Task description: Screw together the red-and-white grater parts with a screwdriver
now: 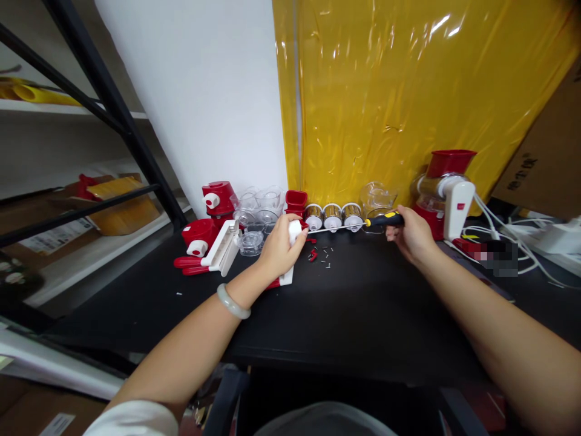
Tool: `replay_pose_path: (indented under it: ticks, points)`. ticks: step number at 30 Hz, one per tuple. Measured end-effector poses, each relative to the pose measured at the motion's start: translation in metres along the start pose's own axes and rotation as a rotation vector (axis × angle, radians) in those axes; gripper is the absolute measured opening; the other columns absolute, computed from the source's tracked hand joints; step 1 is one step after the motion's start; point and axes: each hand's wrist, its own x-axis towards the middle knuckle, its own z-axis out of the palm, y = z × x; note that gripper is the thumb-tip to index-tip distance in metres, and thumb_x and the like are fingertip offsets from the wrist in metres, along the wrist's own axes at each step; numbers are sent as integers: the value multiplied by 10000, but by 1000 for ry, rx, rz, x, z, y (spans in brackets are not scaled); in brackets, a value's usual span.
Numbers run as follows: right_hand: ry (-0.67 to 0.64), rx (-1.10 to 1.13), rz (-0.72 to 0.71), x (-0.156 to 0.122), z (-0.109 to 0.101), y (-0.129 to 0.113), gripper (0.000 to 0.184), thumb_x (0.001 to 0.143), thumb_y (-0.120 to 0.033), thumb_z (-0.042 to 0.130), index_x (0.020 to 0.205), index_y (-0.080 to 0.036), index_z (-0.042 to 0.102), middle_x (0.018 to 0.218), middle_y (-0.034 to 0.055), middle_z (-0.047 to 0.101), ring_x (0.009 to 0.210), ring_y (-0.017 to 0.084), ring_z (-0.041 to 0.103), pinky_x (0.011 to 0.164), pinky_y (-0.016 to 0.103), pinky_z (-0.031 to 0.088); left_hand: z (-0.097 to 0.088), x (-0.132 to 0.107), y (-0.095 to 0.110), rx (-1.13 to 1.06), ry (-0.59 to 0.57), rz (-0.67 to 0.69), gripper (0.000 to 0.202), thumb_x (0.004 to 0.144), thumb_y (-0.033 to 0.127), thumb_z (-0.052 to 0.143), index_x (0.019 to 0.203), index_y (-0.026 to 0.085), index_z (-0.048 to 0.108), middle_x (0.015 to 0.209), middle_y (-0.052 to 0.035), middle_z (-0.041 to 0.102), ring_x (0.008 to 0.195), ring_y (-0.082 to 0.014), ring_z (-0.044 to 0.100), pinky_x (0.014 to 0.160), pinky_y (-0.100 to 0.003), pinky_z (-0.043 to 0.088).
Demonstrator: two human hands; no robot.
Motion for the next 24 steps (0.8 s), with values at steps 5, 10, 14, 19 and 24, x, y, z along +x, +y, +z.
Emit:
replay_pose_path:
  ticks: [5, 10, 14, 19, 24]
  points:
    - [12, 0, -15, -3, 3, -3, 118, 869, -292, 538, 793, -202, 542, 451, -33, 510, 354, 109, 479, 338, 195, 396, 0, 0, -3, 1, -1, -12, 312, 954, 362, 516, 1197, 171, 475, 1156, -133, 636, 1092, -275, 621, 935, -452, 493]
    - [-8, -23, -46, -1, 0, 0, 173, 858, -385, 559, 821, -217, 559, 471, -30, 526, 366, 127, 499, 346, 226, 418, 1, 1, -5, -4, 9, -10, 301, 954, 364, 521, 1189, 182, 476, 1124, -119, 639, 1062, -268, 624, 915, -446, 492]
    - [-20, 2, 16, 2, -1, 2, 204, 846, -421, 504, 847, -231, 575, 508, -7, 569, 393, 149, 548, 369, 250, 437, 1, 1, -6, -20, 23, -12, 280, 957, 362, 516, 1168, 181, 480, 1093, -111, 638, 1046, -264, 622, 905, -440, 492]
    - [-55, 38, 10, -1, 1, 2, 186, 761, -340, 534, 879, -204, 579, 602, 10, 645, 438, 154, 616, 448, 257, 493, 3, 0, -6, -51, 20, -27, 270, 955, 351, 524, 1161, 181, 482, 1088, -111, 637, 1037, -259, 621, 896, -437, 496]
    - [-69, 24, 10, -2, 0, 2, 158, 782, -299, 553, 904, -199, 563, 575, -10, 630, 404, 146, 598, 426, 243, 480, 6, -2, -7, -75, 6, -4, 279, 956, 352, 524, 1175, 187, 475, 1103, -112, 635, 1056, -260, 618, 903, -438, 494]
